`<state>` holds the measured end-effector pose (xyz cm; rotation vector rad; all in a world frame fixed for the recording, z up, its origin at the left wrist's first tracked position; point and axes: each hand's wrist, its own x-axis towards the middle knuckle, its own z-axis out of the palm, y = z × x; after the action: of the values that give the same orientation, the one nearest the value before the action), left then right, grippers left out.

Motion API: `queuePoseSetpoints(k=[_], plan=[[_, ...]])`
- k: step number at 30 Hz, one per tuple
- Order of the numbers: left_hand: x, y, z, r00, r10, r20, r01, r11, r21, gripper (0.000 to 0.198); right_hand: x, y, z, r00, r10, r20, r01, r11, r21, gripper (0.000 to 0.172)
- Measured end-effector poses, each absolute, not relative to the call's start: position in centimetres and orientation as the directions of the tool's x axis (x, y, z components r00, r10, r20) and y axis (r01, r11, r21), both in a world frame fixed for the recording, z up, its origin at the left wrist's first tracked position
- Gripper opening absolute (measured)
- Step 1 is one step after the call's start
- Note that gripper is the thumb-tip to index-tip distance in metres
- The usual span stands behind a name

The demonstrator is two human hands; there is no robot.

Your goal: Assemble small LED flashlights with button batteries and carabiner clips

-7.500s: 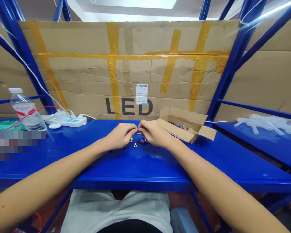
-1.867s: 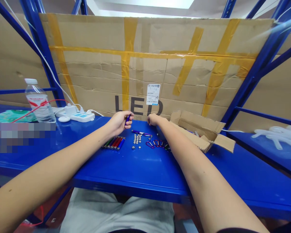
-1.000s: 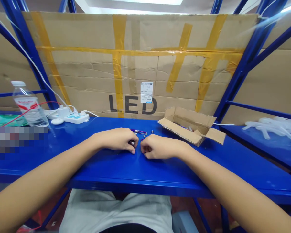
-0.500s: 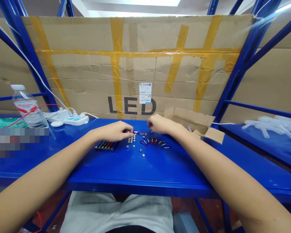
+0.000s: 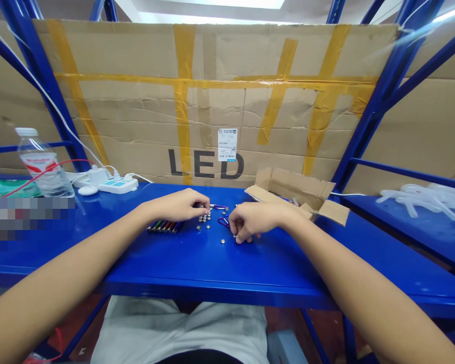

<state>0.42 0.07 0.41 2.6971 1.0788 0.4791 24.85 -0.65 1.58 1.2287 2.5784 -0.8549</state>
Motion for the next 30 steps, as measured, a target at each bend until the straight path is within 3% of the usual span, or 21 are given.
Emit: queuePoseSetpoints(k=[8, 15, 23, 30], plan=[[0.3, 0.1, 1.0, 0.666, 0.729, 0.16, 0.668, -0.677, 0.31, 0.024, 23.5, -1.7, 0.9, -0.693, 0.634, -0.345, 0.721, 0.625, -0.299, 0.008], [0.4, 0.8, 1.4, 0.596, 0.781, 0.187, 0.476, -0.531, 0.701, 0.029, 23.4, -1.7, 0.4, -0.746, 0.622, -0.238, 0.665, 0.711, -0.228, 0.008], [0.0, 1.6, 0.7, 0.674, 0.709, 0.205, 0.292, -0.511, 0.808, 0.019, 23.0, -2.4, -0.2, -0.736, 0.667, -0.113, 0.677, 0.723, -0.141, 0.005], [-0.1, 1.7, 0.5, 0.736, 0.627, 0.255, 0.111, -0.483, 0.868, 0.027, 22.5, -3.3, -0.4, -0.744, 0.667, -0.043, 0.669, 0.741, -0.063, 0.009]])
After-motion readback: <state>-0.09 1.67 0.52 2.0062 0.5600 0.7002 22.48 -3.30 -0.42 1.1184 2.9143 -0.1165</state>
